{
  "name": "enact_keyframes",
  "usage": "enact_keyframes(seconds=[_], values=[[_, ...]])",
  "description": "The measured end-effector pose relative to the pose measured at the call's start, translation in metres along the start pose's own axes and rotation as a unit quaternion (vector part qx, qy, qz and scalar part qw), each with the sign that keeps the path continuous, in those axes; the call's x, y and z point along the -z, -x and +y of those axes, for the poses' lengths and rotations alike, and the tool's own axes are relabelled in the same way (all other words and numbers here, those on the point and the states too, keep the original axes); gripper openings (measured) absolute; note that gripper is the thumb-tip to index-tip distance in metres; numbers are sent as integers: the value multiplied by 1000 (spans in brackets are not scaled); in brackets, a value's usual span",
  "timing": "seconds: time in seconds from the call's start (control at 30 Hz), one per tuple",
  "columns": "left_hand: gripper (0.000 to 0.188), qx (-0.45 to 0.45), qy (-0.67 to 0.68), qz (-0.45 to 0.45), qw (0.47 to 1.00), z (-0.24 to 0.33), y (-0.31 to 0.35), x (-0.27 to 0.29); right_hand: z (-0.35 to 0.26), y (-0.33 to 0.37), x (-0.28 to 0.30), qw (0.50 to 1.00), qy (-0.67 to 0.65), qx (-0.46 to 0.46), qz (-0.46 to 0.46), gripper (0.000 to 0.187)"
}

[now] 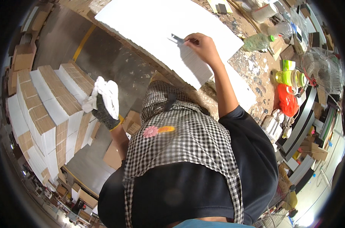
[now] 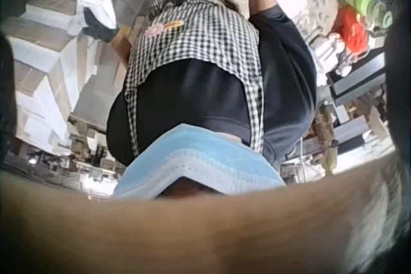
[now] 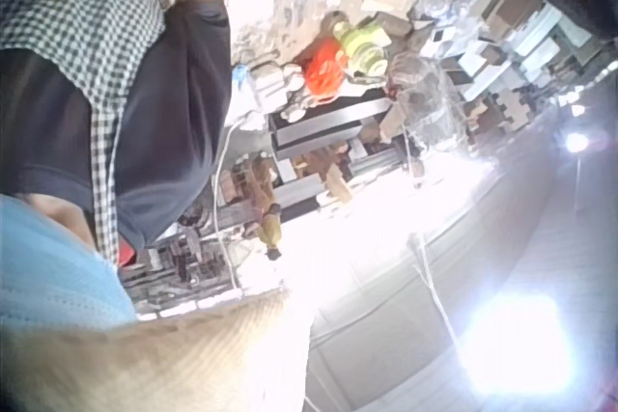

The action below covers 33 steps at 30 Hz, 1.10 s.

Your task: The person smooths a large white foam sheet on a workbench using a small black tool and a white cloth. They repeatedly rub the surface and edges, then flip the sheet to treat the other side.

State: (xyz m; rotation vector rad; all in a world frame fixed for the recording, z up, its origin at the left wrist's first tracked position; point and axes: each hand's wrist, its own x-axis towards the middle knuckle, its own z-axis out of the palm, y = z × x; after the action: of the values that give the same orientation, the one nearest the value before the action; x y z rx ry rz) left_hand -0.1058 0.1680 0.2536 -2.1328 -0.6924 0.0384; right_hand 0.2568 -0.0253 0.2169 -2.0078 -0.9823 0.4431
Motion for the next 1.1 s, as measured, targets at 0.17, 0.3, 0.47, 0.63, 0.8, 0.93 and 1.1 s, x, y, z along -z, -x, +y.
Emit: enact_keyframes(seconds=[0.17,0.3,0.47,0.63,0.8,0.93,1.1], values=[[22,123,293,25,948,47,27,28,2,-13,-24,998,48,32,-1,17],[16,277,876,-64,391,93,14,-10,11,-22,-15,995,-21,-36,88,25],[55,75,870,-59,484,91,-6,12,14,-27,-7,988,-64,-117,77,31],[79,-39,819,-103,563,85,-52,38,10,-16,-5,992,18,-98,81,25],[78,-115,701,-30,703,97,-66,27,-2,-1,-2,996,-3,-76,55,18],[75,-115,669,-35,734,108,-74,-1,-18,-5,-11,987,-19,-150,53,24],[72,-116,656,-33,745,126,-86,-22,-35,-11,-12,985,-1,-167,51,23]])
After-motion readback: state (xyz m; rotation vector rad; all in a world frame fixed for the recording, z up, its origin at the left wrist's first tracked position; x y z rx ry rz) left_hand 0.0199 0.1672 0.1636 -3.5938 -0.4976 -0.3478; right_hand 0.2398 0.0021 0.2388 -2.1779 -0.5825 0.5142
